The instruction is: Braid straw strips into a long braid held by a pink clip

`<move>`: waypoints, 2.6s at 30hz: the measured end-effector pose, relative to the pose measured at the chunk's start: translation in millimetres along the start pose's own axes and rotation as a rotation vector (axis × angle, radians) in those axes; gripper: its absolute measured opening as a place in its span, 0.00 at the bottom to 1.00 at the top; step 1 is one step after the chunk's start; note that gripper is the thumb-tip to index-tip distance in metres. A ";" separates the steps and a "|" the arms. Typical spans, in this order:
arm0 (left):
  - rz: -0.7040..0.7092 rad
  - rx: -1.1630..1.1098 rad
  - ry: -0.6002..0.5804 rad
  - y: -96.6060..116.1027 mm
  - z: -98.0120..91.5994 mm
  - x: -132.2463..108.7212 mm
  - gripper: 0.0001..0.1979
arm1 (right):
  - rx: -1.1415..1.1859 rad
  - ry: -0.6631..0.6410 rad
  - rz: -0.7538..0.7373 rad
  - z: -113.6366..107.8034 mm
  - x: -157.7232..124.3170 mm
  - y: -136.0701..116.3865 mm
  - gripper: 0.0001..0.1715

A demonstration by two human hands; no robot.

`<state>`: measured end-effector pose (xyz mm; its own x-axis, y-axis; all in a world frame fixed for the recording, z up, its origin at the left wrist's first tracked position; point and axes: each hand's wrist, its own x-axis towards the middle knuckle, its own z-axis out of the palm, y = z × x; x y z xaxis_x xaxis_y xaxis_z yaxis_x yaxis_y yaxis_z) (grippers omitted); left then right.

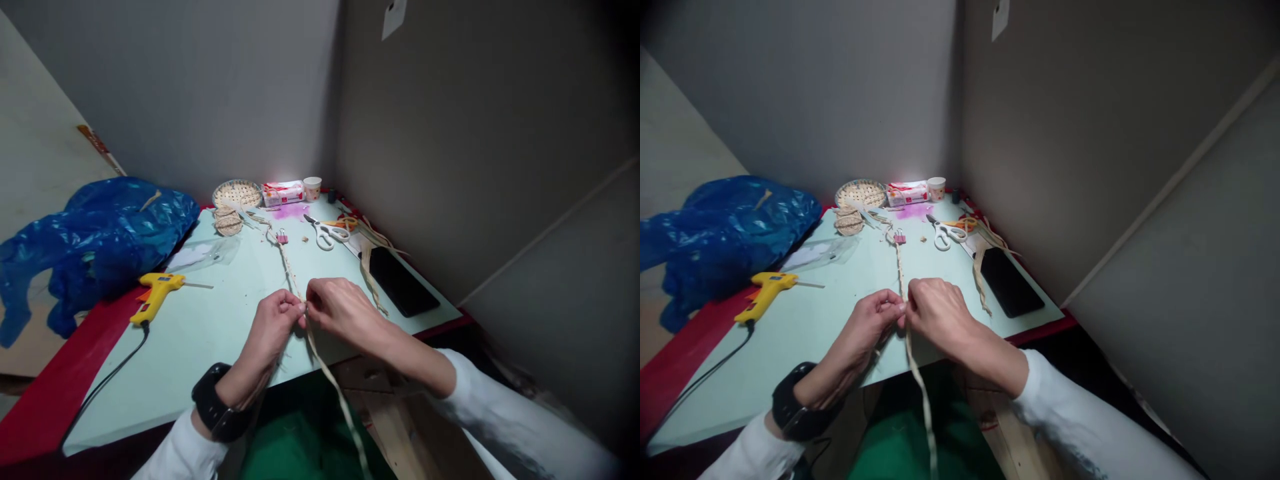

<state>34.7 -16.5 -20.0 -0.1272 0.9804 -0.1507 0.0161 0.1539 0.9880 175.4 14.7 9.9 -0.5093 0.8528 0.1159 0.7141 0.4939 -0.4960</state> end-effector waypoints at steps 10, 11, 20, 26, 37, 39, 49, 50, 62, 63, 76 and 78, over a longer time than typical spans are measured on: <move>0.049 -0.070 0.133 -14.8 15.8 -10.1 0.05 | -0.008 0.153 0.172 25.8 -20.9 -7.5 0.07; 0.041 -0.090 0.132 -14.5 15.7 -11.0 0.06 | -0.028 0.178 0.188 30.1 -23.0 -10.2 0.07; -0.015 -0.270 0.122 -16.2 9.8 -15.4 0.10 | -0.182 0.488 0.125 67.6 -36.6 -31.7 0.09; -0.063 -0.221 0.097 -10.9 1.7 -14.2 0.11 | -0.001 0.373 -0.023 42.2 -35.6 -11.0 0.10; -0.078 -0.224 0.000 -5.2 -16.6 -13.2 0.12 | 0.599 -0.225 -0.073 32.7 6.7 5.5 0.18; -0.056 -0.187 -0.014 -6.8 -21.8 -14.6 0.12 | 0.608 -0.238 -0.086 37.1 9.4 5.2 0.20; 0.161 0.265 0.020 0.0 -32.5 -22.2 0.04 | 0.678 -0.101 -0.045 44.1 9.5 -1.7 0.20; 0.173 0.301 0.017 1.3 -32.7 -22.5 0.04 | 0.694 -0.088 -0.034 45.3 8.8 -3.1 0.19; 0.221 0.486 0.019 2.3 -33.3 -26.6 0.06 | 0.793 -0.009 0.020 58.4 6.1 -6.7 0.19; 0.228 0.577 0.048 2.9 -32.6 -28.7 0.07 | 0.778 0.000 0.020 58.6 5.5 -8.2 0.19; 0.376 1.107 0.187 5.0 -39.0 -39.6 0.11 | 0.717 0.076 0.024 64.2 3.0 -14.9 0.17; 0.381 1.126 0.206 1.5 -36.3 -43.9 0.12 | 0.751 0.054 0.053 63.9 4.4 -13.6 0.17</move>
<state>4.3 -63.8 -10.6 -0.0803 0.9641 0.2532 0.9298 -0.0190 0.3675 132.7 0.8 -37.9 -0.4454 0.8888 0.1077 0.2076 0.2195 -0.9533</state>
